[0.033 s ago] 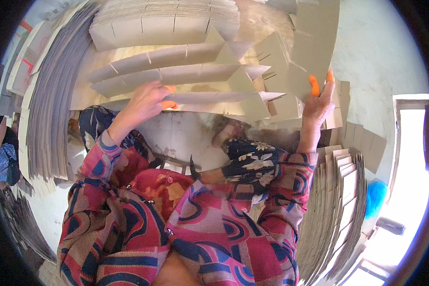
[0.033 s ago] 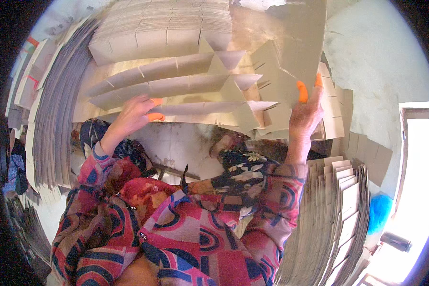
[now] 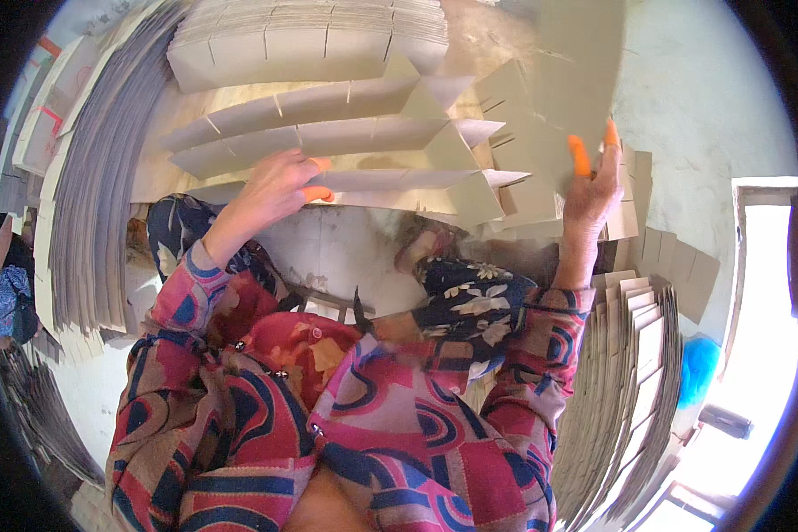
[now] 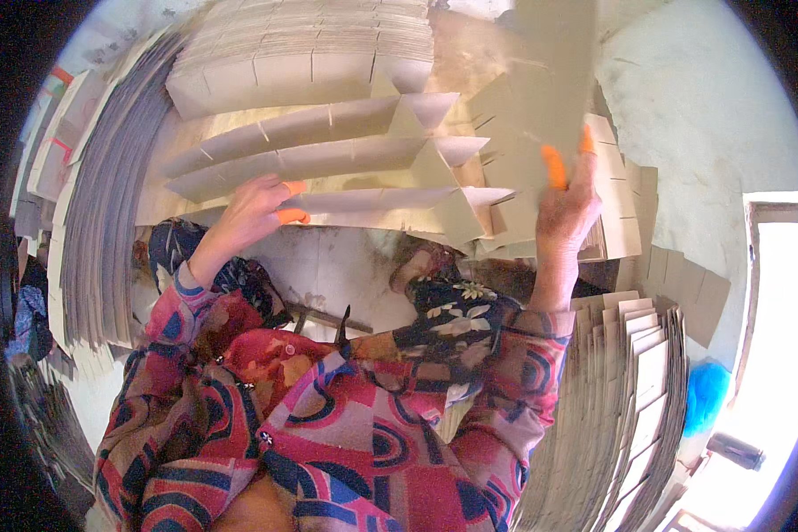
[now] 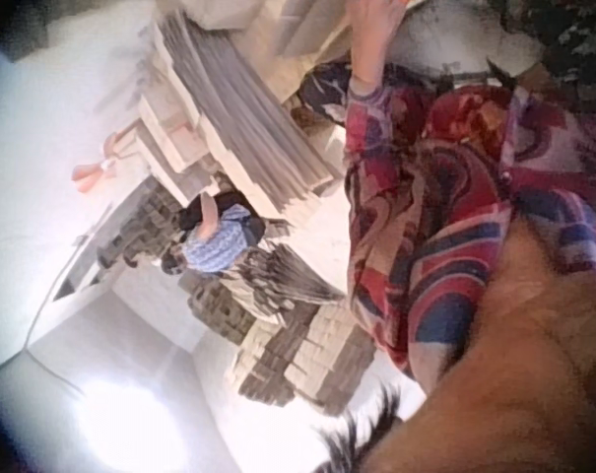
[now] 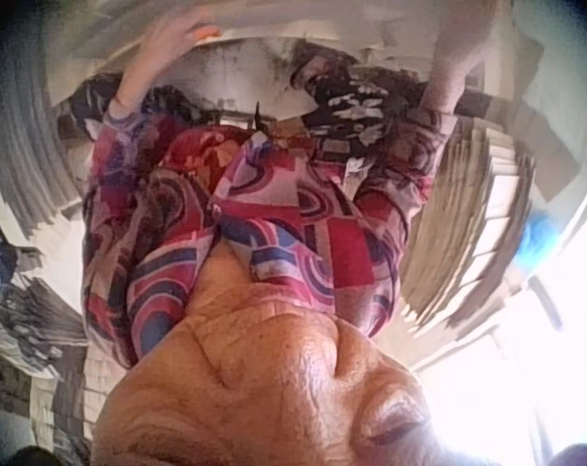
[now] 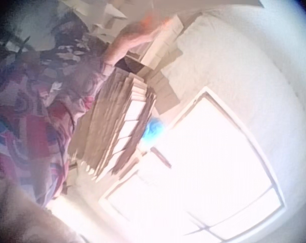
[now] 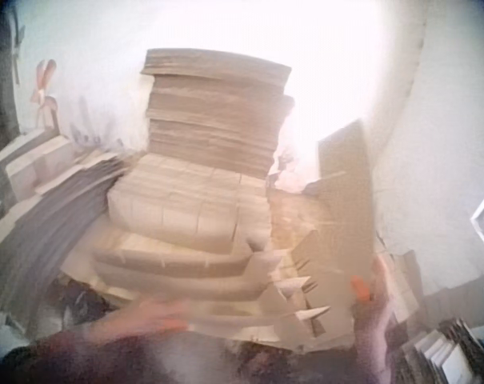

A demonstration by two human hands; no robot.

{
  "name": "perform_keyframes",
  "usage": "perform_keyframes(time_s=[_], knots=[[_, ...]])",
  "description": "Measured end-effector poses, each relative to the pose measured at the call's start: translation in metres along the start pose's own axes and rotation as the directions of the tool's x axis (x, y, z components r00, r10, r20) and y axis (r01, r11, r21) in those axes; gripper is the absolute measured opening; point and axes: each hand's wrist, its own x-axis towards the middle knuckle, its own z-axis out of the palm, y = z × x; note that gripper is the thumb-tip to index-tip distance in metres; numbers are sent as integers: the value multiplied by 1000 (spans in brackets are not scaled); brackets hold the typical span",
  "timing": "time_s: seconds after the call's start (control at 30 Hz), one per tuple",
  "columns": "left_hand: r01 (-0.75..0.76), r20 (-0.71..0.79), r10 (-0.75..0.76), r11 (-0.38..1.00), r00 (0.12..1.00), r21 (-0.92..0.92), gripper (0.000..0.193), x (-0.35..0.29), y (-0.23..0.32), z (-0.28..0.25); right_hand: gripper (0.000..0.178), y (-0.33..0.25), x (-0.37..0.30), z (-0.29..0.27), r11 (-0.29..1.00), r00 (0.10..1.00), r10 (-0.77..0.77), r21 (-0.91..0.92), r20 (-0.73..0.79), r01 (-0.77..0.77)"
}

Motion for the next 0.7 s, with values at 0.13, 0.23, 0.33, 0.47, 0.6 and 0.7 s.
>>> perform_keyframes(time_s=[0.13, 0.23, 0.33, 0.47, 0.6, 0.7], knots=[[11, 3, -11, 999, 1000, -35, 35, 2, 3, 7, 57, -51, -13, 5, 987, 957, -109, 142, 270, 73], [-47, -70, 41, 996, 997, -76, 31, 6, 1, 20, 58, -59, -24, 15, 978, 921, -186, 156, 343, 140], [-55, -100, 44, 993, 994, -101, 24, 7, 3, 23, 59, -64, -31, 22, 938, 901, -231, 329, 368, 106], [-31, -111, 21, 995, 994, -92, 8, 9, 8, 23, 57, -73, -35, 28, 946, 864, -225, 314, 450, 83], [-50, -85, 40, 992, 996, -112, 19, 9, 11, 19, 56, -72, -40, 37, 906, 837, -307, 410, 453, 110], [-37, -76, 30, 995, 997, -91, 18, 8, 12, 18, 55, -76, -41, 40, 920, 814, -286, 383, 505, 86]])
